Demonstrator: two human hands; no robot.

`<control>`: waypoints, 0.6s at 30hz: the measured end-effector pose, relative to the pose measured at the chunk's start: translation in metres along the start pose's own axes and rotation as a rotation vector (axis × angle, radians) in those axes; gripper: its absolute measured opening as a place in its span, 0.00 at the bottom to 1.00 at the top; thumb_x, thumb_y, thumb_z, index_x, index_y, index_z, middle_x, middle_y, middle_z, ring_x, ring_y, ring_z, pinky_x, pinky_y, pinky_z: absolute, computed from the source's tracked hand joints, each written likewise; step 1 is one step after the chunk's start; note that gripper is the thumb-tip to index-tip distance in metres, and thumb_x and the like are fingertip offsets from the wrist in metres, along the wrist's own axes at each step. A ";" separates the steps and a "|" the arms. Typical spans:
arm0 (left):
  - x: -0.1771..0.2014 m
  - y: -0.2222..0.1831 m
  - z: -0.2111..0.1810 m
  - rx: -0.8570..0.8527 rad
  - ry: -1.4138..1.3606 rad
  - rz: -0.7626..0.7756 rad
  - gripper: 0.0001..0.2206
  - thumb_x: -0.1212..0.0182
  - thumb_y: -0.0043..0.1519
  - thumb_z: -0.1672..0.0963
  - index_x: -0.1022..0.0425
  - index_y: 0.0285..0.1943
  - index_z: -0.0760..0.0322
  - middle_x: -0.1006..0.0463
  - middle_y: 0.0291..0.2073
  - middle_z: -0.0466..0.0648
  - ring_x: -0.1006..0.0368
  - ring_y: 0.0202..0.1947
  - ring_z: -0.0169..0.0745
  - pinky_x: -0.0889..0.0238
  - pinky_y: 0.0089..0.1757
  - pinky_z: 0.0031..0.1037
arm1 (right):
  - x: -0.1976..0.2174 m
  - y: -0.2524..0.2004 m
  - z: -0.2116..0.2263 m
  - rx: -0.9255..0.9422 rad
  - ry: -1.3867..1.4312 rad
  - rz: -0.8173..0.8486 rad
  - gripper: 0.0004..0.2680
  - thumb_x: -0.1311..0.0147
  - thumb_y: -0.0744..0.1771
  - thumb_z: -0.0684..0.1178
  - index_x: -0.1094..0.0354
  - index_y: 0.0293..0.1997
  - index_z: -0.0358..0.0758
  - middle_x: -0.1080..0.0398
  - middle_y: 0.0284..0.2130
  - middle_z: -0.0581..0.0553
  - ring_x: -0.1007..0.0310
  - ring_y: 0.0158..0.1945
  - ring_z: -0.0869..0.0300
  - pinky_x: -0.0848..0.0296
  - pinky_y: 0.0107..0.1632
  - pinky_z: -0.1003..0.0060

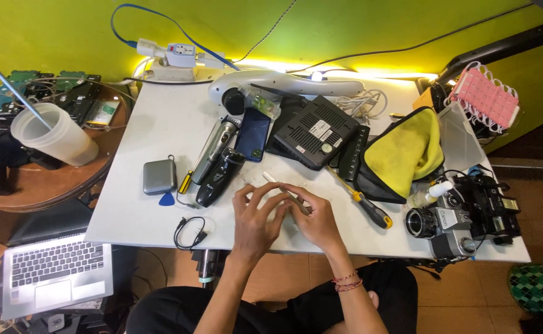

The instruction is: Cleaning the exterior of a router with a brush and then disassembling it using a screwdriver.

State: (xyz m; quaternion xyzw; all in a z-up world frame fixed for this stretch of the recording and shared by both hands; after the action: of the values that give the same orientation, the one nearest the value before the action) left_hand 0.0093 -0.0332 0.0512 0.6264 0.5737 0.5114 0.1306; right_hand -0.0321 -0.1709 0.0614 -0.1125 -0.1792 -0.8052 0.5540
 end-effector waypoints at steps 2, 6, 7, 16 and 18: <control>-0.009 0.003 -0.007 0.007 -0.010 0.005 0.07 0.31 0.59 0.53 0.18 0.45 0.45 0.22 0.51 0.37 0.35 0.49 0.46 0.43 0.44 0.31 | 0.000 -0.001 0.007 0.013 -0.018 -0.032 0.09 0.43 0.66 0.45 0.22 0.49 0.47 0.30 0.19 0.42 0.27 0.21 0.58 0.25 0.27 0.64; -0.025 0.008 -0.012 0.012 -0.039 0.042 0.07 0.32 0.60 0.51 0.18 0.46 0.43 0.25 0.54 0.38 0.37 0.51 0.50 0.42 0.44 0.33 | 0.005 -0.002 0.016 0.045 -0.058 -0.083 0.05 0.45 0.64 0.41 0.22 0.36 0.42 0.27 0.20 0.39 0.25 0.24 0.55 0.25 0.29 0.59; -0.027 0.010 -0.014 0.010 -0.040 0.045 0.07 0.32 0.60 0.51 0.18 0.46 0.43 0.25 0.54 0.38 0.37 0.51 0.50 0.42 0.44 0.33 | 0.006 -0.002 0.015 0.044 -0.057 -0.087 0.05 0.45 0.64 0.41 0.22 0.36 0.42 0.27 0.20 0.39 0.25 0.24 0.55 0.25 0.29 0.59; -0.032 0.002 -0.011 0.029 -0.052 0.085 0.03 0.32 0.60 0.56 0.22 0.37 0.49 0.25 0.46 0.37 0.36 0.51 0.49 0.41 0.45 0.35 | -0.002 -0.005 -0.044 0.088 -0.038 -0.054 0.06 0.47 0.67 0.43 0.21 0.39 0.43 0.22 0.25 0.43 0.25 0.26 0.57 0.25 0.33 0.64; -0.032 -0.010 0.014 0.136 -0.060 -0.055 0.03 0.36 0.63 0.56 0.26 0.37 0.50 0.23 0.41 0.36 0.34 0.49 0.46 0.41 0.48 0.32 | 0.002 -0.003 -0.011 0.108 0.023 -0.070 0.11 0.44 0.66 0.38 0.21 0.51 0.43 0.18 0.40 0.42 0.18 0.41 0.51 0.22 0.44 0.60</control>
State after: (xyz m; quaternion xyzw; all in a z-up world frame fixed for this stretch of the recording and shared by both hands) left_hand 0.0200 -0.0518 0.0218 0.6330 0.6198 0.4483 0.1188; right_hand -0.0354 -0.1763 0.0514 -0.0667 -0.2198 -0.8145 0.5327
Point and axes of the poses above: each hand's wrist, its own y-axis towards the middle knuckle, its own x-axis out of the back of the hand, z = x × y, the point moved 4 cm from there along y, towards the middle knuckle
